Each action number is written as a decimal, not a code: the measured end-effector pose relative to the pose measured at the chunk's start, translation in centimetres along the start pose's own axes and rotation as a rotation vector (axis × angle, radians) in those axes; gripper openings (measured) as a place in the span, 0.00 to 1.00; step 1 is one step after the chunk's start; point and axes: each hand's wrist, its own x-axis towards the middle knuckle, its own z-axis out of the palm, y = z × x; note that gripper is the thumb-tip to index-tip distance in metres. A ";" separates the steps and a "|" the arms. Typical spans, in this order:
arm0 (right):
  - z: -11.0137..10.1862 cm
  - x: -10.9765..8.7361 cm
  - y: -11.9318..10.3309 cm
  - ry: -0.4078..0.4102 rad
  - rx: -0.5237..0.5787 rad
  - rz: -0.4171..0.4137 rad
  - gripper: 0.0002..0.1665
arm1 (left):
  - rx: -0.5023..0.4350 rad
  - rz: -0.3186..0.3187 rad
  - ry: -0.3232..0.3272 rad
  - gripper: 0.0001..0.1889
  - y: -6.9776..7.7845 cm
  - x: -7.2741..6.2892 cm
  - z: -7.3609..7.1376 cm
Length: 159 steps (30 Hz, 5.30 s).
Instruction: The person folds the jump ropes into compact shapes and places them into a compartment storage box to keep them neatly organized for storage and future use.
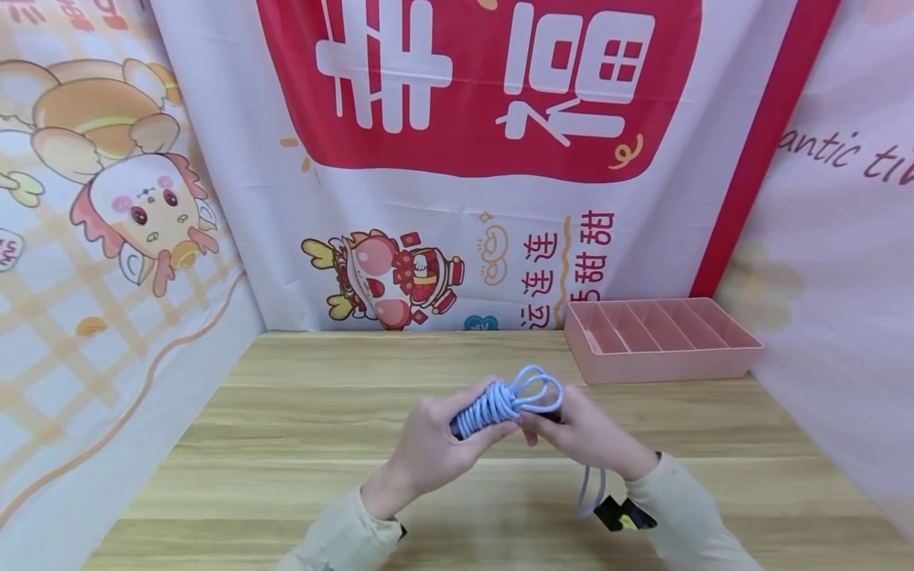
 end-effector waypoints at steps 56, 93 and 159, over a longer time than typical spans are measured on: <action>0.9 -0.2 -2.7 -0.247 -0.374 0.043 0.09 | 0.591 -0.216 -0.374 0.22 -0.4 -1.3 0.9; 0.0 -0.1 -3.0 -0.187 -0.228 0.012 0.03 | 0.746 -0.179 -0.373 0.20 -0.8 -1.2 0.1; -1.8 -0.2 -1.3 0.145 -0.164 -0.220 0.14 | 0.355 0.231 -0.277 0.28 -0.9 -0.2 -0.5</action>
